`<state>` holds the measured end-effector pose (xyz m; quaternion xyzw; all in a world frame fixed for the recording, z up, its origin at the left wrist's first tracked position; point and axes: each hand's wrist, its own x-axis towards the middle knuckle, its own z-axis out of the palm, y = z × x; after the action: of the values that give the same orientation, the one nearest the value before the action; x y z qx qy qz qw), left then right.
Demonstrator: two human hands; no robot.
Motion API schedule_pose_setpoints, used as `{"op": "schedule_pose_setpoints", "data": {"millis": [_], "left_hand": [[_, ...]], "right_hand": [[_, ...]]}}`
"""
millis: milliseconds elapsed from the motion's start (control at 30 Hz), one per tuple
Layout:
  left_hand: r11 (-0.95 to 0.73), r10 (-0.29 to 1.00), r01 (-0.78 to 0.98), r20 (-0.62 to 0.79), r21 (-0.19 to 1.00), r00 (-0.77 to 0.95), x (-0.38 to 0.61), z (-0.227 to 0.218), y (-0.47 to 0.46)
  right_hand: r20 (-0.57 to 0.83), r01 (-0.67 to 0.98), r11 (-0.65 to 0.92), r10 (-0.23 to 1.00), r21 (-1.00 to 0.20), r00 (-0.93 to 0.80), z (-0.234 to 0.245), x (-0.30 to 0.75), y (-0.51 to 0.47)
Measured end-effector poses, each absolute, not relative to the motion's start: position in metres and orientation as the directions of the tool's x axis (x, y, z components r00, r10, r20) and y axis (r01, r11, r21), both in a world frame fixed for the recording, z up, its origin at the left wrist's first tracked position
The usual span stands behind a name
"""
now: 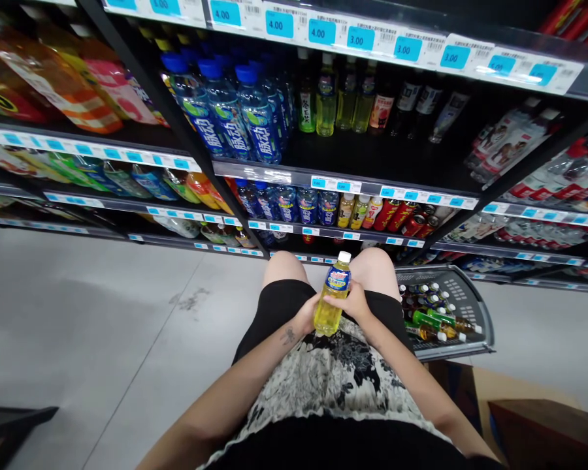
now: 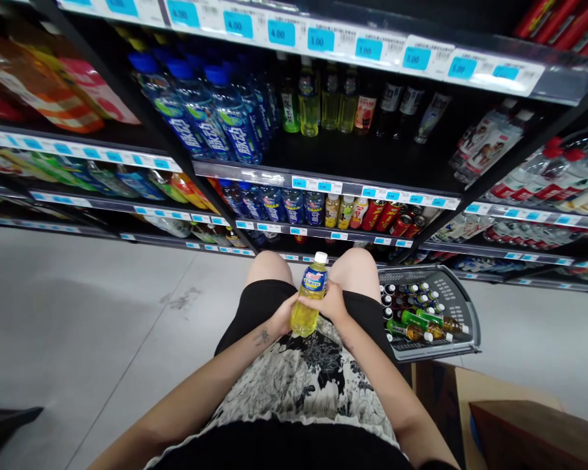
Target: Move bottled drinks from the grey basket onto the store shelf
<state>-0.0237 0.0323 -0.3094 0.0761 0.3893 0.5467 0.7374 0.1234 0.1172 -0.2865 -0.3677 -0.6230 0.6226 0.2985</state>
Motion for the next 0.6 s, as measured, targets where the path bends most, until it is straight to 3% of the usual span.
{"op": "schedule_pose_setpoints", "data": {"millis": [333,600], "left_hand": [[0.336,0.928,-0.670,-0.356,0.662,0.113,-0.041,-0.321,0.020],[0.437,0.896,-0.610,-0.376,0.660,0.235,-0.052,-0.321,0.015]], "right_hand": [[-0.003,0.125,0.074,0.852,-0.989,-0.523,-0.287,0.121,0.115],[0.037,0.066,0.092,0.813,-0.994,-0.580,-0.295,0.123,0.116]]}}
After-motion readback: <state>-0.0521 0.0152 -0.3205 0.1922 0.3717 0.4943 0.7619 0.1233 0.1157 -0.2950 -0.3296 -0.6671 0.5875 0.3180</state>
